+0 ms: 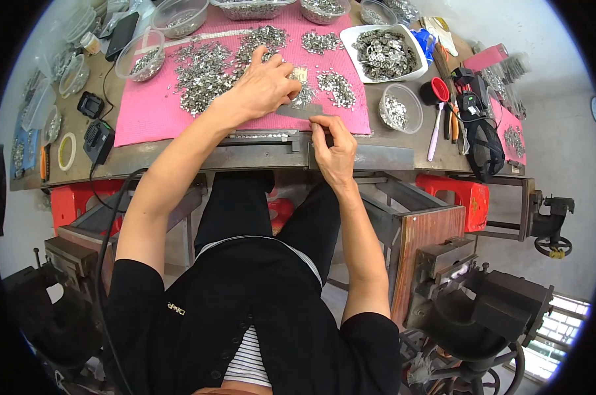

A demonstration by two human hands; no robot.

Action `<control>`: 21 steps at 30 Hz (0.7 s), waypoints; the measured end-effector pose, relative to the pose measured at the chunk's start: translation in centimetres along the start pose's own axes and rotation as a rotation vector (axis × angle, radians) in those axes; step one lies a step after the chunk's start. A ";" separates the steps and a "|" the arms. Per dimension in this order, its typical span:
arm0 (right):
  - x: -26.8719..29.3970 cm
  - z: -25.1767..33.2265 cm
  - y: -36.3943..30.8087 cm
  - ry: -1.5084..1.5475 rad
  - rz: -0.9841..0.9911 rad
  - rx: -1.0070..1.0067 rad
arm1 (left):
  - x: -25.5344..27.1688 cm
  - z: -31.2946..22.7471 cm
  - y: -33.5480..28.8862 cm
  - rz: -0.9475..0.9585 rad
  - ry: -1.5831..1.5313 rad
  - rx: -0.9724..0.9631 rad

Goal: The recorder sorts small metal components into a guide tray and then uses a manual wheel-operated press to stamp or secure them.

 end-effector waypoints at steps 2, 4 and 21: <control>-0.2 -0.2 -0.2 0.021 -0.026 -0.033 | -0.2 0.1 0.3 0.059 0.012 0.007; -0.4 -0.2 -0.2 0.011 -0.029 -0.010 | -0.5 0.1 0.3 0.076 0.013 -0.004; -3.1 -1.8 5.2 -0.306 0.358 0.227 | 2.8 -0.7 -8.0 -0.141 -0.709 0.398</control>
Point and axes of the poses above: each hand's wrist, its own y-axis towards the middle knuckle, its own x-axis out of the back of the hand, z = x × y, the point moved 2 cm from there along y, towards the middle knuckle, and after that the axes turned 15 degrees about x, right-handed, at the moved point
